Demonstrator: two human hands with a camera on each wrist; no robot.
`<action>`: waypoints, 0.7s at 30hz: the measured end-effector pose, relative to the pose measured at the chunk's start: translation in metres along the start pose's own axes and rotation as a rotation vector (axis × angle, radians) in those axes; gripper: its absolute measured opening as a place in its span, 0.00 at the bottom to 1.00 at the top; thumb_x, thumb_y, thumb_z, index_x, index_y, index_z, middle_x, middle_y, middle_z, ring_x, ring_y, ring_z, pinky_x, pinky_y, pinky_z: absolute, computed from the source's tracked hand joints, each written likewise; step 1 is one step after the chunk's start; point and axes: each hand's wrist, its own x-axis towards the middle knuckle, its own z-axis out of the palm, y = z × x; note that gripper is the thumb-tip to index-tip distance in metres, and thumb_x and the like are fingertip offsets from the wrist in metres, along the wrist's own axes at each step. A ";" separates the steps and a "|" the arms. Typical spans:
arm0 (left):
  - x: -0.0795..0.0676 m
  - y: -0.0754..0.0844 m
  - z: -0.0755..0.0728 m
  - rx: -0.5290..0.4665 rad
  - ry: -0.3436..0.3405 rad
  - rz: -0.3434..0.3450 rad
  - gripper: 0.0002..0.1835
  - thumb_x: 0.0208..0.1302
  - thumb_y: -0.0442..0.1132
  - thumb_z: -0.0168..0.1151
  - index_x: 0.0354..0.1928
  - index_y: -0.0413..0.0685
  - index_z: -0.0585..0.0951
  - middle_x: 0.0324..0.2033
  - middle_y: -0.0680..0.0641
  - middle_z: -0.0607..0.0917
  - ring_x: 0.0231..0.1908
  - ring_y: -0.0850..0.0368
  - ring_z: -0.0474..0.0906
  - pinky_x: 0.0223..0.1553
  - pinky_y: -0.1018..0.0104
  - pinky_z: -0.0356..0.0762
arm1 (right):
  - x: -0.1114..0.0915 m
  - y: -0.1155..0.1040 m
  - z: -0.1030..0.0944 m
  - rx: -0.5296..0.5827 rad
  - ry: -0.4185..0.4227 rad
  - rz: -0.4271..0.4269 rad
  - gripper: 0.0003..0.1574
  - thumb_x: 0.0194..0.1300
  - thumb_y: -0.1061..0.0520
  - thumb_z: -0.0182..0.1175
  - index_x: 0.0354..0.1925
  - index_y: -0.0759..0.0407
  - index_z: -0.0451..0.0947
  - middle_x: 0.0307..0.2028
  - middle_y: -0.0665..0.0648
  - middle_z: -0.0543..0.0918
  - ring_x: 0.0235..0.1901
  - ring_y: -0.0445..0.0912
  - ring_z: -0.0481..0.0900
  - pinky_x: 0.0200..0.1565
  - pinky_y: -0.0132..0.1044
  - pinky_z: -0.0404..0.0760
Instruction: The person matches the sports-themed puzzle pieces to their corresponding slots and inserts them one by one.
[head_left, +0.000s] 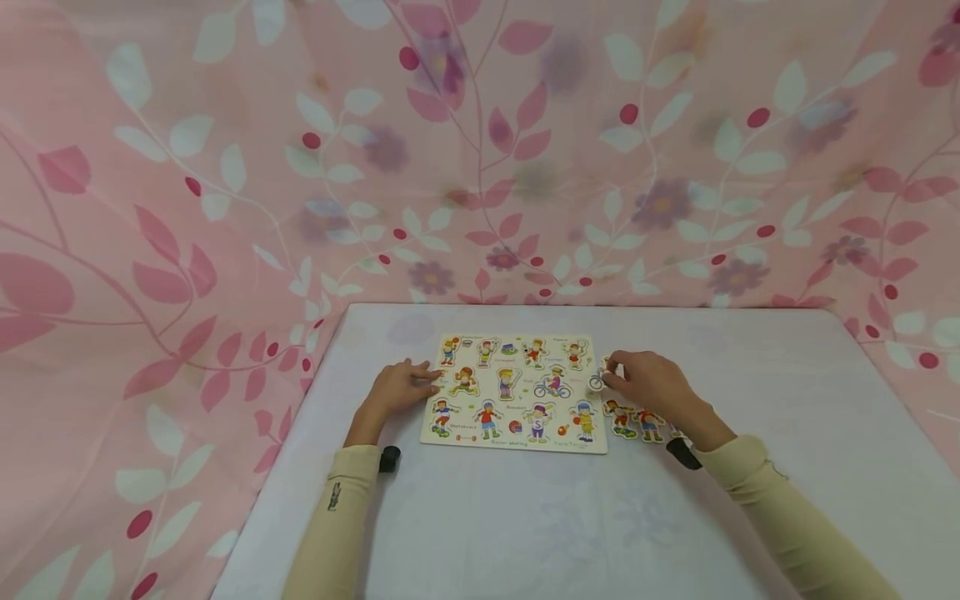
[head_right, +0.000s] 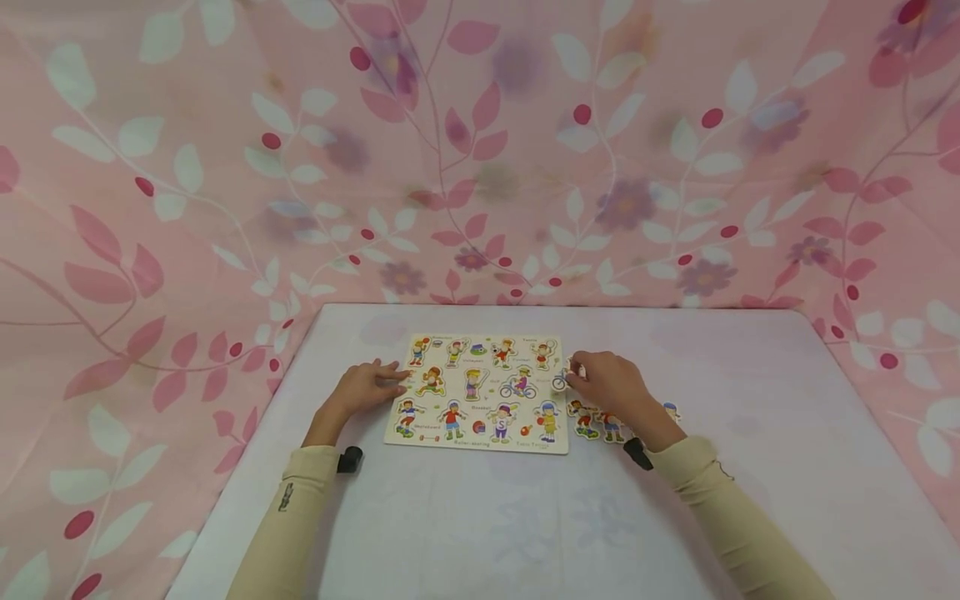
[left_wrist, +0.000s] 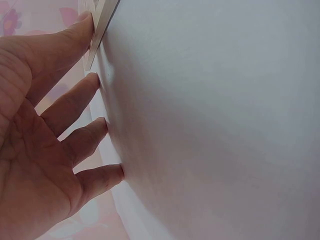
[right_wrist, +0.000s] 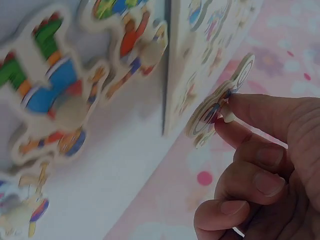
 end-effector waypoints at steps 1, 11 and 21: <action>0.000 0.000 0.000 -0.001 0.002 0.001 0.20 0.61 0.49 0.70 0.55 0.55 0.85 0.61 0.46 0.77 0.69 0.34 0.59 0.67 0.41 0.58 | 0.000 -0.003 0.002 -0.001 0.002 -0.012 0.13 0.67 0.49 0.63 0.44 0.56 0.81 0.18 0.48 0.72 0.17 0.44 0.67 0.18 0.35 0.63; 0.000 0.000 -0.001 0.011 -0.008 0.003 0.20 0.61 0.49 0.70 0.55 0.56 0.85 0.61 0.46 0.77 0.69 0.35 0.60 0.67 0.42 0.58 | 0.002 -0.046 0.014 0.011 -0.036 -0.076 0.11 0.67 0.49 0.63 0.43 0.53 0.81 0.18 0.47 0.72 0.18 0.43 0.67 0.20 0.35 0.63; 0.001 -0.001 0.000 0.014 -0.009 0.003 0.20 0.61 0.49 0.70 0.55 0.56 0.85 0.61 0.46 0.77 0.69 0.35 0.60 0.67 0.42 0.57 | 0.011 -0.082 0.039 0.010 0.003 -0.184 0.08 0.66 0.48 0.64 0.39 0.49 0.81 0.19 0.42 0.72 0.18 0.40 0.67 0.19 0.34 0.64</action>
